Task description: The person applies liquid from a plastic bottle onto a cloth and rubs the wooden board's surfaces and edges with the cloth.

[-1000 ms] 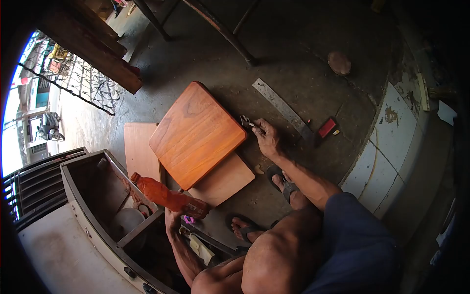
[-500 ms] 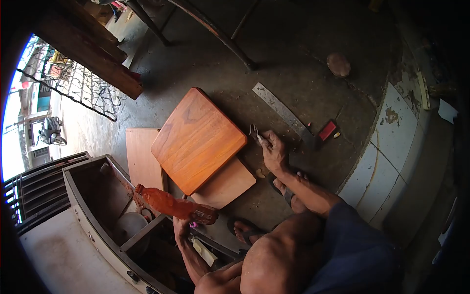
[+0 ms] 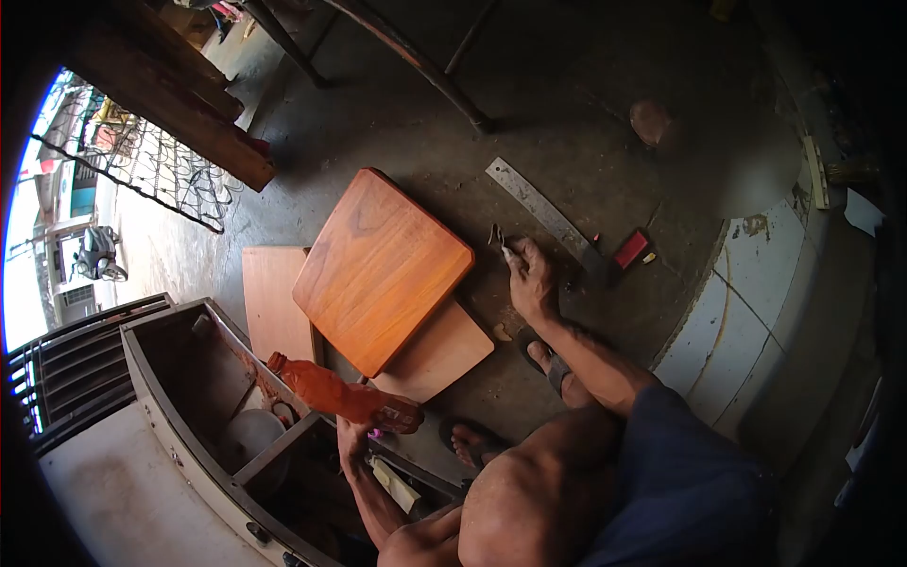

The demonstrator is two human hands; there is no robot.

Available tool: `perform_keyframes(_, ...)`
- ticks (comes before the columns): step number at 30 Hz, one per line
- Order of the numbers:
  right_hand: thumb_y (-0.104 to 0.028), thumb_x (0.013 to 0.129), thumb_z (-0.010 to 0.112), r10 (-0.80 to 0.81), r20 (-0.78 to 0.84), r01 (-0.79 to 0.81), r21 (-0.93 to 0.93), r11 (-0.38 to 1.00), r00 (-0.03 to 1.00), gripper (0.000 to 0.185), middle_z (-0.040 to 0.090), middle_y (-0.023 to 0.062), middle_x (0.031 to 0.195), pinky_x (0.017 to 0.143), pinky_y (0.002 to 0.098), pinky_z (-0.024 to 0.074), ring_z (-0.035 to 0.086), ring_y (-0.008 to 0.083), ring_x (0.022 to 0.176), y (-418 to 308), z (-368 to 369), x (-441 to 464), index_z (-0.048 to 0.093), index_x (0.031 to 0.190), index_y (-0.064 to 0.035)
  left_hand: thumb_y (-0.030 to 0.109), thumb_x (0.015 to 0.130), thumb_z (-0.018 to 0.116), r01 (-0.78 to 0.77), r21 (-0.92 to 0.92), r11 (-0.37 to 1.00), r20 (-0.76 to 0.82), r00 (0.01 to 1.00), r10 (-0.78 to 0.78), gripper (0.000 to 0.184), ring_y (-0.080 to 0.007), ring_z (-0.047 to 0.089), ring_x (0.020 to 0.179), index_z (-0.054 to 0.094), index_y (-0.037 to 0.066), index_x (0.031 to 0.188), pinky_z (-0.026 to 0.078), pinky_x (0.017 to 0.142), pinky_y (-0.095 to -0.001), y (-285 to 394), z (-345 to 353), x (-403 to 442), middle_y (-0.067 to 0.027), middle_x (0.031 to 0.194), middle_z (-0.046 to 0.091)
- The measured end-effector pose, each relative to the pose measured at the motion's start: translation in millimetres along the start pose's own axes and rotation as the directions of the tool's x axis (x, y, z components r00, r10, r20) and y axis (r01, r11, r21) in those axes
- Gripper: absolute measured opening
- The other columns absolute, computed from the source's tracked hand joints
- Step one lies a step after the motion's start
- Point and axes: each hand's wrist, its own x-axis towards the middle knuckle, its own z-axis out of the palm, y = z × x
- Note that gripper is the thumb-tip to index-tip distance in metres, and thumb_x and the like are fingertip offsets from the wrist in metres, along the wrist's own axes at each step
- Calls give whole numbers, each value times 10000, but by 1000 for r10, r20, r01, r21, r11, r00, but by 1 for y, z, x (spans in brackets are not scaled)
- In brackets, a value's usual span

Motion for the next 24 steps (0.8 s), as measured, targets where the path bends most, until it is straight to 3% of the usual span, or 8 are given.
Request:
perform_keyframes(5,-30,953,537,-205,108,224,-219,950,973,92,687,155,967,785,383,511,674,321,908,1,16,-25,615,1001,-24,130,618,824,-69,-23,997,48,996,70,661,-229,617,1063,558,41,1216,468,997,-387,-3,9,4,-68,1109,632)
perform_keyframes(8,0,932,579,-17,-102,31,136,990,995,71,686,155,944,777,369,510,666,256,873,0,11,30,609,996,-4,166,605,823,27,35,999,8,1000,-27,710,-228,599,1104,544,42,1246,448,1008,-392,-9,13,-13,-79,1181,617)
perform_keyframes(13,10,937,569,29,9,-29,42,999,1000,92,691,133,900,775,342,512,676,244,843,25,23,20,599,1021,-13,178,603,826,-153,49,987,17,988,152,688,-223,599,1100,553,44,1220,459,984,-387,-17,19,-7,-65,1160,616)
perform_keyframes(15,11,943,557,-60,-135,80,142,987,989,93,681,127,879,779,339,508,673,232,840,22,20,35,600,1019,-20,144,635,798,-60,17,998,14,998,60,718,-258,568,1221,527,13,1287,433,1049,-386,-18,17,-12,-118,1287,608)
perform_keyframes(17,30,946,548,71,69,-76,71,995,995,92,670,93,904,790,289,487,624,134,862,-5,21,21,596,1023,12,136,629,811,55,-11,998,28,998,-55,723,-270,530,1284,529,13,1283,406,1087,-392,-7,19,-13,-118,1277,605)
perform_keyframes(18,22,948,556,-84,30,86,-43,995,996,78,675,99,917,784,292,486,631,145,866,1,26,6,599,1012,13,127,618,823,21,-22,1000,32,999,-20,730,-269,534,1277,534,17,1279,406,1089,-398,-9,18,-11,-116,1267,609)
perform_keyframes(21,13,943,564,102,50,-103,20,994,994,56,671,108,921,780,318,487,637,215,850,10,18,8,596,989,17,118,622,818,-10,68,998,22,1000,9,716,-258,565,1230,538,23,1274,433,1045,-387,-10,16,-10,-113,1252,620)
perform_keyframes(24,-9,953,563,-51,-28,49,-64,997,998,50,684,118,922,775,336,499,650,212,849,4,26,23,593,982,20,128,631,814,76,18,997,-6,997,-76,711,-236,600,1146,538,21,1278,444,1042,-382,4,27,-16,-93,1216,629)
